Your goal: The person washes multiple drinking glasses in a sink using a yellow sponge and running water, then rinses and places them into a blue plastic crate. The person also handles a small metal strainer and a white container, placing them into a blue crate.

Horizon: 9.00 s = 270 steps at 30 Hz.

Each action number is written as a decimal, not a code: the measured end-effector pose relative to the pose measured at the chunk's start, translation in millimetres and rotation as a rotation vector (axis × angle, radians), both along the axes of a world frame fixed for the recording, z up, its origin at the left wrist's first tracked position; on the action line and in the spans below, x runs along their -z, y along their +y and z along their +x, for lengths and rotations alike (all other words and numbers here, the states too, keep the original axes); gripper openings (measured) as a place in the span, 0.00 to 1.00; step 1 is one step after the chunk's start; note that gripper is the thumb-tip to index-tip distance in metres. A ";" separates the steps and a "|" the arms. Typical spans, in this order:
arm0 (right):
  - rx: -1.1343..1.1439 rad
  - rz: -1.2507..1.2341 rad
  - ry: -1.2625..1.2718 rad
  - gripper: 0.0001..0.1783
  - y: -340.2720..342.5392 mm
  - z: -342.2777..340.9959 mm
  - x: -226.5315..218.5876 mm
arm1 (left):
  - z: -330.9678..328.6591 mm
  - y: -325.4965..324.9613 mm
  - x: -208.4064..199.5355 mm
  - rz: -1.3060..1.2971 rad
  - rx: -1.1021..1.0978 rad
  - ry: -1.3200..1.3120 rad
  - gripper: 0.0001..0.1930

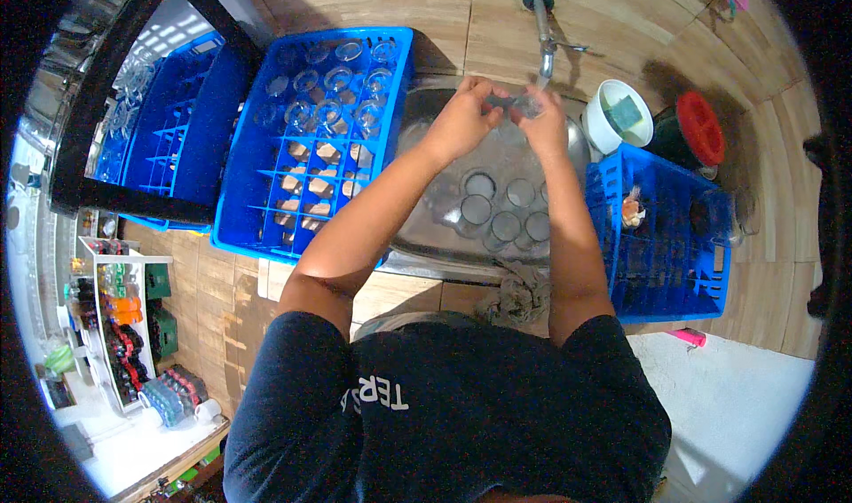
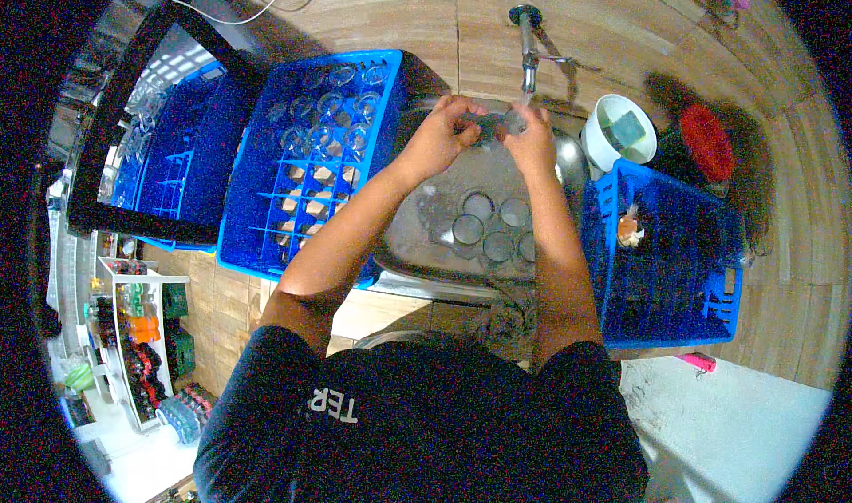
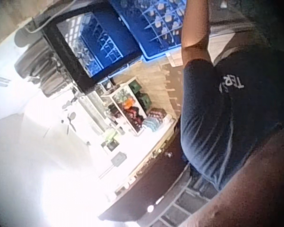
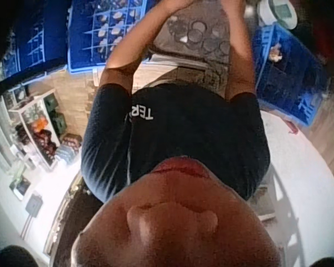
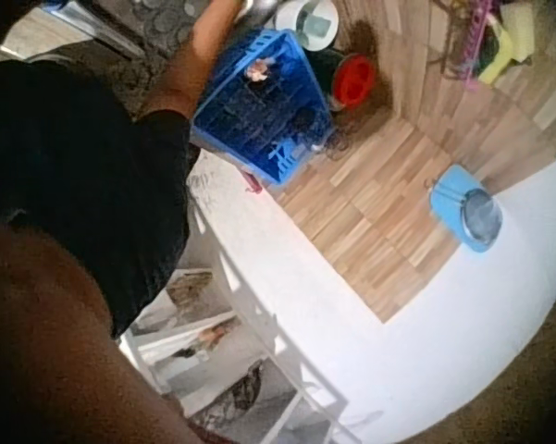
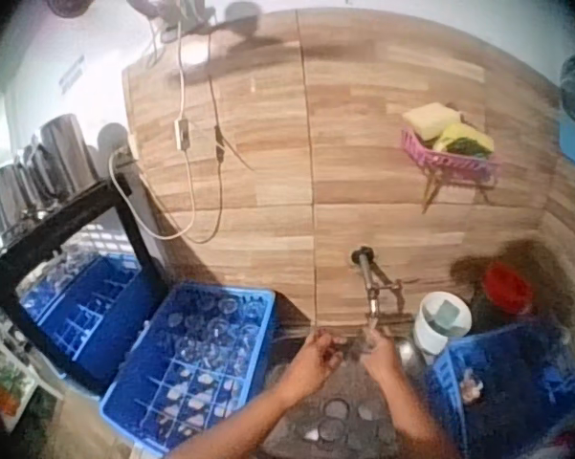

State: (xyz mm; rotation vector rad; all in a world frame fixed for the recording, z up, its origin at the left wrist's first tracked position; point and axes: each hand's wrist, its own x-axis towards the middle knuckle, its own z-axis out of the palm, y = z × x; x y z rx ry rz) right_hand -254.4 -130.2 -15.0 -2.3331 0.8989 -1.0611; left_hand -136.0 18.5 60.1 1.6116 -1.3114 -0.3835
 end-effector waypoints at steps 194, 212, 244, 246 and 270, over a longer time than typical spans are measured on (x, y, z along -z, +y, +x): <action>-0.082 1.230 -0.863 0.36 -32.3 -10.2 40.4 | 20.4 108.1 -27.1 -0.075 -0.218 0.331 0.41; -0.191 0.746 0.018 0.37 -53.9 6.1 37.6 | 124.9 350.0 7.0 -0.558 -0.481 1.340 0.32; 0.130 1.086 -0.277 0.26 -129.8 -6.7 -24.0 | 388.2 490.9 340.1 0.411 -1.157 0.437 0.23; 0.157 0.925 -0.151 0.27 -122.7 -11.9 -21.1 | 383.2 484.9 339.3 0.430 -1.160 0.574 0.25; -0.112 0.379 0.138 0.32 -55.6 0.6 13.1 | 74.6 400.3 53.4 -0.463 -1.307 -0.164 0.11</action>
